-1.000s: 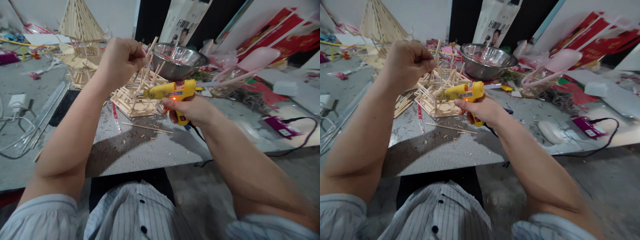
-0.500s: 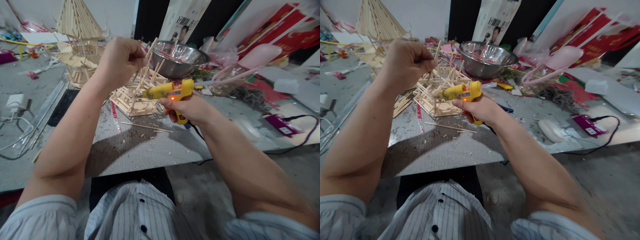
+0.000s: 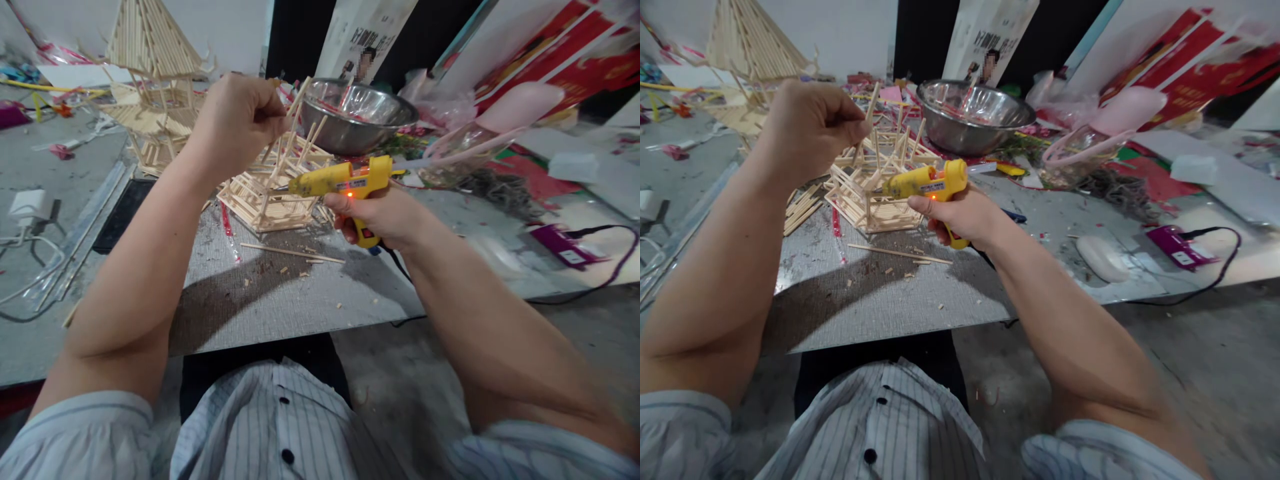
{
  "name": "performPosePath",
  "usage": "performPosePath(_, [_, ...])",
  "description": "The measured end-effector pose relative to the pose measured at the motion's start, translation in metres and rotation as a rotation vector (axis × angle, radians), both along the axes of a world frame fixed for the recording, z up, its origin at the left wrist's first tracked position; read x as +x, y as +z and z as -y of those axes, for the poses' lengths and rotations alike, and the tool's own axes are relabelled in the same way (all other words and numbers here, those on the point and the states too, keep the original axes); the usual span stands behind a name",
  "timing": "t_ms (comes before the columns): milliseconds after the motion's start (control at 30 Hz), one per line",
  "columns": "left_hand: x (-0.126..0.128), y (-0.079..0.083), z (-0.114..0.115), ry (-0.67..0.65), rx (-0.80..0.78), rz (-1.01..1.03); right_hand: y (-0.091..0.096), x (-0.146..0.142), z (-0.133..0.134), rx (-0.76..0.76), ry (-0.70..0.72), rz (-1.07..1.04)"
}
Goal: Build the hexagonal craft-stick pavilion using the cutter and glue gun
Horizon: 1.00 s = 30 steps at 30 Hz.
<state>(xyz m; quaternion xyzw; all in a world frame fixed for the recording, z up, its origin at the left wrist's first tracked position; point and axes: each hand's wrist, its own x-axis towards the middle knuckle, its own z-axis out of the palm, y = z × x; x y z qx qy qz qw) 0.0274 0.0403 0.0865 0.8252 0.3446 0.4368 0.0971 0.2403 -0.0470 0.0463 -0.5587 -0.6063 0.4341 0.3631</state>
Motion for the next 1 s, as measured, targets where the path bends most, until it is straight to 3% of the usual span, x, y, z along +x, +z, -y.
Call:
performPosePath(700, [0.002,0.001,0.0,0.029,0.001,-0.05,-0.001,0.013,0.002,-0.023,-0.088,0.007])
performPosePath(1000, [0.003,0.003,0.003,0.062,-0.04,-0.052,-0.004,0.03,0.004,-0.013,-0.034,-0.056])
